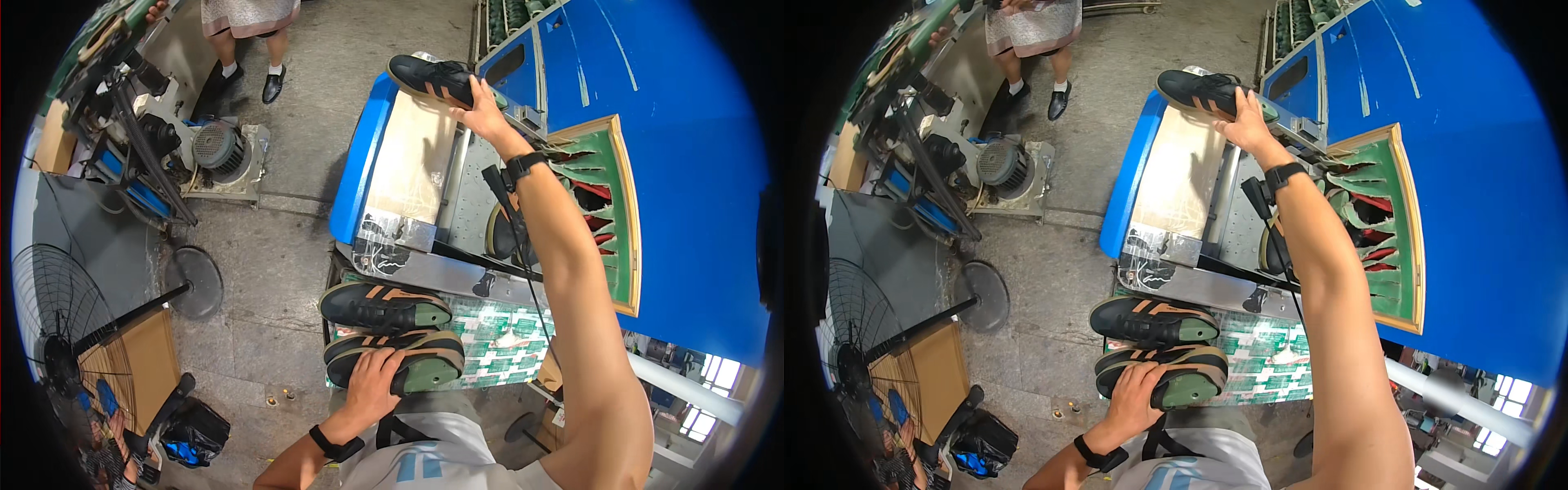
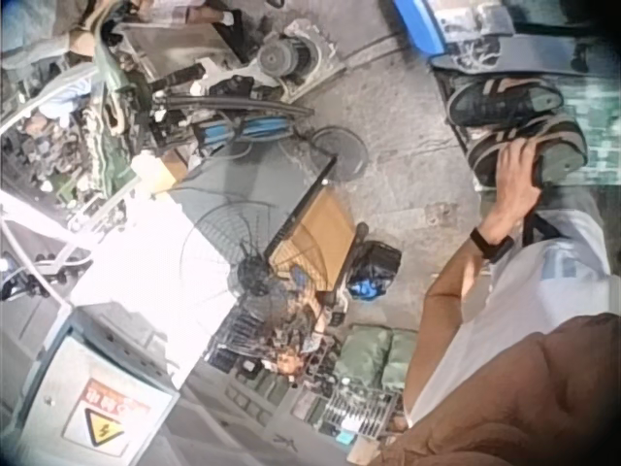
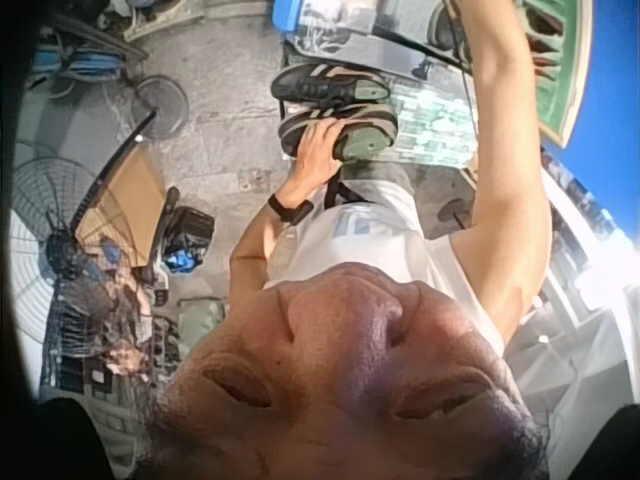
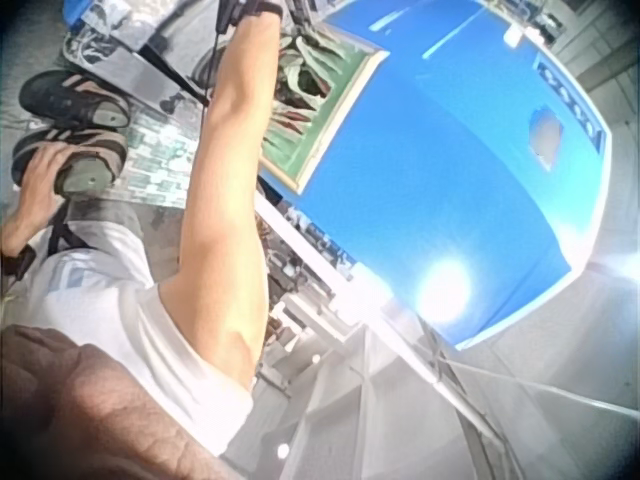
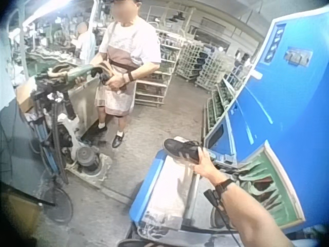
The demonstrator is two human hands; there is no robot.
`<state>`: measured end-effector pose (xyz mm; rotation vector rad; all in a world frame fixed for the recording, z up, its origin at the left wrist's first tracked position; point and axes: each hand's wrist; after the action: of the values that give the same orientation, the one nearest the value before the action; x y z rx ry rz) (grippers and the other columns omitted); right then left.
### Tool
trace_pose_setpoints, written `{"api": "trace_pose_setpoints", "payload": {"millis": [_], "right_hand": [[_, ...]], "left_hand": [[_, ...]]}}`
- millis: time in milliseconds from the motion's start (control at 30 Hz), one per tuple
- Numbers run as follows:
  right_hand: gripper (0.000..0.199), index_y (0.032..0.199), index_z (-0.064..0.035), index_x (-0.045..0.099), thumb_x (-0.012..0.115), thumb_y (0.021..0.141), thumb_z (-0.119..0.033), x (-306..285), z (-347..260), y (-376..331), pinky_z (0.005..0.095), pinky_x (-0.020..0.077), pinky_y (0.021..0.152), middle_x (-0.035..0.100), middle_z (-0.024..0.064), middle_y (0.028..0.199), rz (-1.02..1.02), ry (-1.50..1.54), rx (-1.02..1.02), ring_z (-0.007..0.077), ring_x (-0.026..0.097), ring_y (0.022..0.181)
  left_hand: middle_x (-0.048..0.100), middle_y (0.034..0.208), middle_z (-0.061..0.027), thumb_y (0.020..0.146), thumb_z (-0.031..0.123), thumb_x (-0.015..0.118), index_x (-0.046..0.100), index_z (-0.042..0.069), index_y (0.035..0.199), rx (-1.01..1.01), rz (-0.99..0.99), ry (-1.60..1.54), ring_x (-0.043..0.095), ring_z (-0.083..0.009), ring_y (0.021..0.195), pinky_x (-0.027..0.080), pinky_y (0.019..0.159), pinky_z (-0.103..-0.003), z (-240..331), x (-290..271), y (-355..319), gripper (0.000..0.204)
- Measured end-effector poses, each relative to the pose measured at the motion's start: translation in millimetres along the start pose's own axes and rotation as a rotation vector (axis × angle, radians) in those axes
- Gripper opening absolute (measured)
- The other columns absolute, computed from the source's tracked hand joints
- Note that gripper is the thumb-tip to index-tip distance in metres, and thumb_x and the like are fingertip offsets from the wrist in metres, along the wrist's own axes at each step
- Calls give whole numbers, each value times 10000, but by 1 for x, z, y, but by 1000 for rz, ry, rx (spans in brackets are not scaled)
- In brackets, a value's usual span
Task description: Applying adhesive or cleaner to the edges of shoe components on a production line.
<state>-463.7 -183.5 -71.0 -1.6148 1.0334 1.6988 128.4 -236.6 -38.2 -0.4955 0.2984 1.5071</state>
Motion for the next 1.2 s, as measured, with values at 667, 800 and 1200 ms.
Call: {"api": "trace_pose_setpoints", "payload": {"millis": [667,800,1200], "right_hand": [[361,1295,-24,713,705,953,-141,-108,1,-624,488,557,1003,739,222,1230,-437,614,668,418,696,1144],[401,1315,-14,695,720,931,-126,-96,13,-656,500,516,1077,722,240,1266,-258,548,625,433,661,1214],[702,1571,-79,508,739,908,-83,-35,83,-679,510,464,1145,244,239,1745,-326,565,412,462,500,1413]], "left_hand": [[664,1207,-171,725,71,851,672,85,1313,391,108,485,666,-423,1146,556,996,-479,26,-116,366,615],[683,1339,-184,811,27,801,654,76,1380,295,325,466,660,-418,1236,531,1065,-453,15,-93,419,590],[515,1547,-306,815,254,909,282,-63,1641,87,-143,-115,499,-392,1457,394,1240,-425,46,196,409,1084]]}}
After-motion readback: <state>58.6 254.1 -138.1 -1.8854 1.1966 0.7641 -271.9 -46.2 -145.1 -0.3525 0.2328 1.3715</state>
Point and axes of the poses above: each hand's wrist, its own y-axis towards the middle knuckle, its own x-axis out of the palm, z = x × y
